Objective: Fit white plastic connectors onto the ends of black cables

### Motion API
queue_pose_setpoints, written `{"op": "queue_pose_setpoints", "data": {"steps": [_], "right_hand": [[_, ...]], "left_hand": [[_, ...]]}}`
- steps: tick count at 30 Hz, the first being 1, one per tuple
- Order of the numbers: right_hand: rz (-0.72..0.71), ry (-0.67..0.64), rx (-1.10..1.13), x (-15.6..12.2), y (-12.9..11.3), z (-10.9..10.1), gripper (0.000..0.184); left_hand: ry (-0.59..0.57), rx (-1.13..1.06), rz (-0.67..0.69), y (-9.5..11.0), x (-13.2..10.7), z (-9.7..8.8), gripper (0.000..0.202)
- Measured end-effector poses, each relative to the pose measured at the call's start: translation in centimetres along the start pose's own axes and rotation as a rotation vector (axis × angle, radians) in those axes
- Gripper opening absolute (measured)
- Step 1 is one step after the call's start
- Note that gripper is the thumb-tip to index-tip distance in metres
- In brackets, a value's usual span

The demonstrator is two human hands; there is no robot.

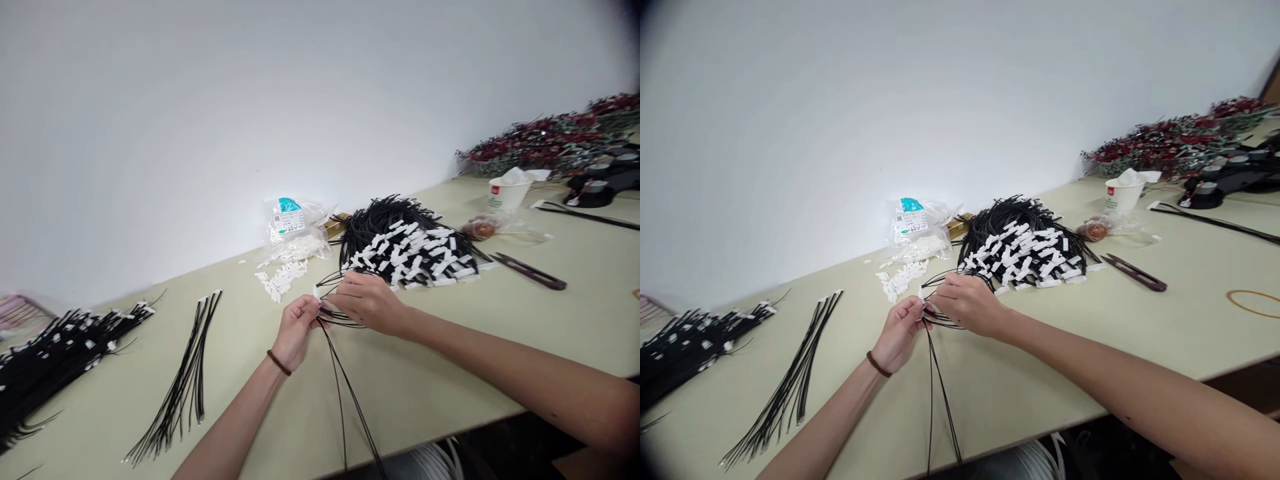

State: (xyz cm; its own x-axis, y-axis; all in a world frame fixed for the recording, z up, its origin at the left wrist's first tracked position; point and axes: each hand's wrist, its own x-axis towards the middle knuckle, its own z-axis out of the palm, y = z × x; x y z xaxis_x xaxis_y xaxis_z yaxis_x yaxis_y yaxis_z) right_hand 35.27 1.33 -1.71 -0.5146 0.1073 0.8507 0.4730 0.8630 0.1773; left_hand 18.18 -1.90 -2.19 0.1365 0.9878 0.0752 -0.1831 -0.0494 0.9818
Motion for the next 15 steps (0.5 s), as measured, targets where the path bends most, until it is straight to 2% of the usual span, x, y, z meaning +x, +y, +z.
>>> {"op": "queue_pose_setpoints", "data": {"steps": [4, 6, 10, 15], "right_hand": [[0.066, 0.05, 0.004, 0.1, -0.2, 0.1, 0.008], [0.008, 0.028, 0.034, 0.0, -0.4, 0.3, 0.009], [-0.173, -0.113, 0.167, -0.2, -0.8, 1.0, 0.016], [-0.201, -0.186, 0.215, -0.4, -1.0, 1.6, 0.019]], "left_hand": [[0.102, -0.012, -0.011, -0.1, 0.2, 0.0, 0.028], [0.16, -0.035, -0.004, -0.2, 0.4, -0.1, 0.028], [0.219, -0.061, -0.011, -0.3, 0.6, -0.5, 0.027], [0.226, -0.069, -0.028, -0.4, 0.6, -0.6, 0.027]]}}
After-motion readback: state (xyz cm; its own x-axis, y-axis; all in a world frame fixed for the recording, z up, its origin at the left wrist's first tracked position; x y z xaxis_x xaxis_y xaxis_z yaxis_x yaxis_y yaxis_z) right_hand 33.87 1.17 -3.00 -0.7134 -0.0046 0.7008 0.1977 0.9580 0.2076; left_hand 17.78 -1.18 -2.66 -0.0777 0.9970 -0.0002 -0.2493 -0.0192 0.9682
